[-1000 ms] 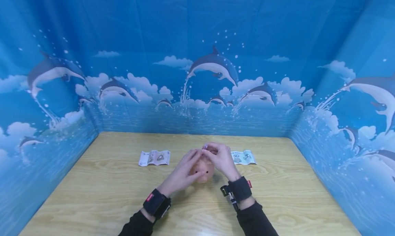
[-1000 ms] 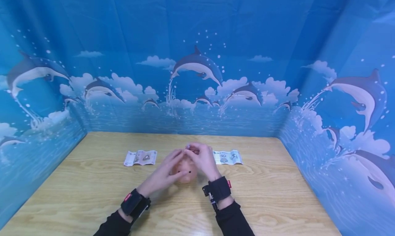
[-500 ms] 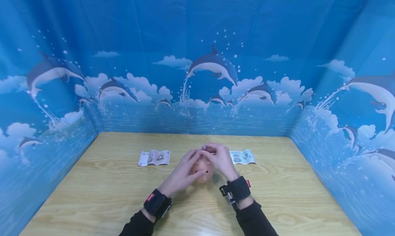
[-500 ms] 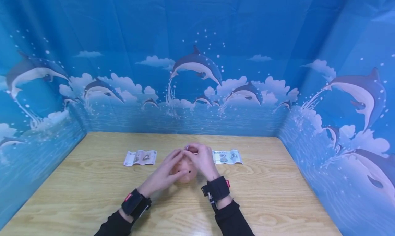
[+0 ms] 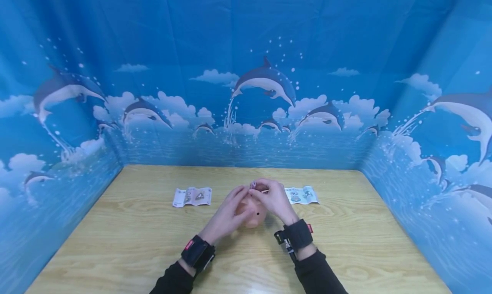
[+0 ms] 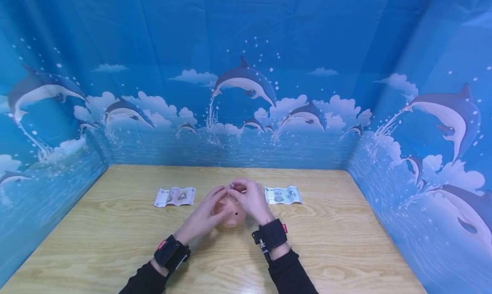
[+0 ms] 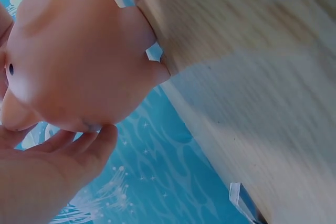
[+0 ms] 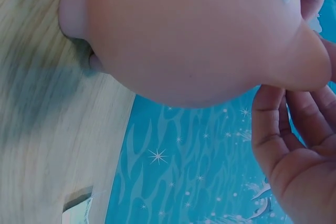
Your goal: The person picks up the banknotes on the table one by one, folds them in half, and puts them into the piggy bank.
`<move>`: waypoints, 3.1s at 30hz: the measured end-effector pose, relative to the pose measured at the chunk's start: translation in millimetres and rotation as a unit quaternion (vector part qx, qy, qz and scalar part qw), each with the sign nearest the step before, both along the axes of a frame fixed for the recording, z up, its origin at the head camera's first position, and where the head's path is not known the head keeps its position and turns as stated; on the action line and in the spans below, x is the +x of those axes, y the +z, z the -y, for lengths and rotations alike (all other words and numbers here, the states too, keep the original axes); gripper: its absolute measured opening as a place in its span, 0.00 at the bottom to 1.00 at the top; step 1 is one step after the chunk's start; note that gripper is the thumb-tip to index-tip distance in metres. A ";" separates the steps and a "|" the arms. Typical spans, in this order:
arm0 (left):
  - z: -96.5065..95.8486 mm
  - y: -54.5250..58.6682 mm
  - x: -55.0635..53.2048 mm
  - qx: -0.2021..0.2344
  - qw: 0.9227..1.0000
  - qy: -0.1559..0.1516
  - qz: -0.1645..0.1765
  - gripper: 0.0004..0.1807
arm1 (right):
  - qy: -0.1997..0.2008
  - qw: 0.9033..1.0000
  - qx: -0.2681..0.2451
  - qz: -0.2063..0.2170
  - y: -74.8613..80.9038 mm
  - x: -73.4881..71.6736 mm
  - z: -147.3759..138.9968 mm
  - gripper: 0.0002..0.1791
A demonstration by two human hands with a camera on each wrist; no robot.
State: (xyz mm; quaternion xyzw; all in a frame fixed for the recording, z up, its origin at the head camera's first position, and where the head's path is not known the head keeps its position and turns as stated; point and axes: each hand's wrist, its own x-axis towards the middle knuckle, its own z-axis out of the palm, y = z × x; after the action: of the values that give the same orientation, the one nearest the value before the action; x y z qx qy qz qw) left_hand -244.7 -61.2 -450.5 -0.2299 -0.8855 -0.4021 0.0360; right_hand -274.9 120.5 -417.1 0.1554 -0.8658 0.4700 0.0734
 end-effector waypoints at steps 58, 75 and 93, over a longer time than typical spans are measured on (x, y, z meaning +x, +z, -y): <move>-3.3 -7.1 -10.0 0.036 0.997 0.015 0.072 0.44 | 0.076 0.996 0.046 0.010 4.4 0.4 -8.1 0.14; -3.2 -4.8 -9.0 0.038 0.997 0.015 0.071 0.47 | 0.057 0.997 0.050 0.024 1.3 -2.1 -7.9 0.12; -3.1 -3.9 -8.6 0.044 0.996 0.012 0.081 0.46 | 0.035 0.999 0.040 0.009 0.7 -1.0 -4.0 0.11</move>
State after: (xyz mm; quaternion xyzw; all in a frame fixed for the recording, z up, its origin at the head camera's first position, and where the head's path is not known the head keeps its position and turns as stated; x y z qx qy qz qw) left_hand -253.4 -58.1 -454.4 -0.1845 -0.8697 -0.4574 -0.0207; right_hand -275.9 124.4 -416.4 0.1842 -0.8786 0.4385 0.0424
